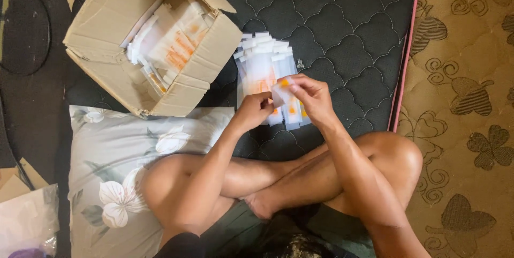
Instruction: Sorting and packing plastic bags into a cardboard box while sitting on a mattress.
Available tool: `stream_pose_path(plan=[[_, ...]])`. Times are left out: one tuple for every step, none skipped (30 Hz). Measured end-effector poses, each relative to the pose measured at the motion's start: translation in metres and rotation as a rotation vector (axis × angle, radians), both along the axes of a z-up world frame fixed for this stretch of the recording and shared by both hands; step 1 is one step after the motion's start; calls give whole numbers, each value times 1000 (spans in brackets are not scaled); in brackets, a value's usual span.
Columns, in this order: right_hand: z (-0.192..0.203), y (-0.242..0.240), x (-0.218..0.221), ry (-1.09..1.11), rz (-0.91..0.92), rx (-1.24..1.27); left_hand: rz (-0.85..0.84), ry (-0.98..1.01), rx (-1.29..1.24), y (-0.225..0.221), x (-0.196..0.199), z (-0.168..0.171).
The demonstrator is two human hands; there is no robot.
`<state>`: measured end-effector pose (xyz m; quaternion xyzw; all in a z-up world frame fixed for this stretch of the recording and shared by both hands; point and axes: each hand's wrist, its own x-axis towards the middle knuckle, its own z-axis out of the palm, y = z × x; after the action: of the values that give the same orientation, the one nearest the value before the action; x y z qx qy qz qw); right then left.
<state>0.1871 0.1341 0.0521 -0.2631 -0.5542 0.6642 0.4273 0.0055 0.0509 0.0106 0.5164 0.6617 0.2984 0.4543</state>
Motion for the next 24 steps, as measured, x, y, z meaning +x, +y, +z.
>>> stream_pose_path(plan=[[-11,2,1,-1,1,1,1,-1,1,1,-3,-2],[-23,4,2,19,11,-52,41,24,36,2,-7,-4],[-34,6,2,39,22,-105,82,49,72,3,-11,-6],[-33,5,2,38,23,-105,83,48,73,5,-11,7],[-31,4,1,13,30,-105,149,-98,156,6,-12,20],[-30,2,1,-11,38,-105,214,-244,240,8,-14,33],[-22,1,-1,-13,39,-105,215,-245,240,9,-13,32],[-15,0,-3,-6,79,-146,227,-265,324,10,-12,30],[-8,-1,-6,1,118,-186,238,-285,407,11,-12,29],[-7,-2,-7,-3,123,-186,245,-287,408,12,-11,32],[-5,-2,-8,-15,129,-175,292,-227,419,14,-10,35],[-4,-3,-8,-26,134,-165,340,-167,428,15,-8,38],[-2,-4,-9,-31,139,-167,346,-170,426,16,-8,37],[0,-5,-9,-66,149,-157,390,-220,396,17,-8,36],[2,-5,-9,-102,158,-148,435,-271,365,19,-8,35],[5,-6,-10,-104,161,-148,438,-272,365,20,-8,37],[8,-7,-10,-155,209,-150,478,-326,343,22,-8,39],[11,-8,-11,-206,256,-150,517,-381,323,24,-9,41],[12,-7,-10,-208,260,-148,521,-382,324,26,-10,32],[13,-8,-10,-244,339,-188,571,-398,309,28,-12,24],[15,-8,-10,-279,418,-227,621,-413,293,29,-14,16],[14,-8,-9,-280,422,-228,625,-414,292,30,-16,9],[13,-8,-8,-326,512,-245,642,-424,293,31,-17,3],[13,-8,-6,-370,599,-261,655,-434,294,32,-18,-4]])
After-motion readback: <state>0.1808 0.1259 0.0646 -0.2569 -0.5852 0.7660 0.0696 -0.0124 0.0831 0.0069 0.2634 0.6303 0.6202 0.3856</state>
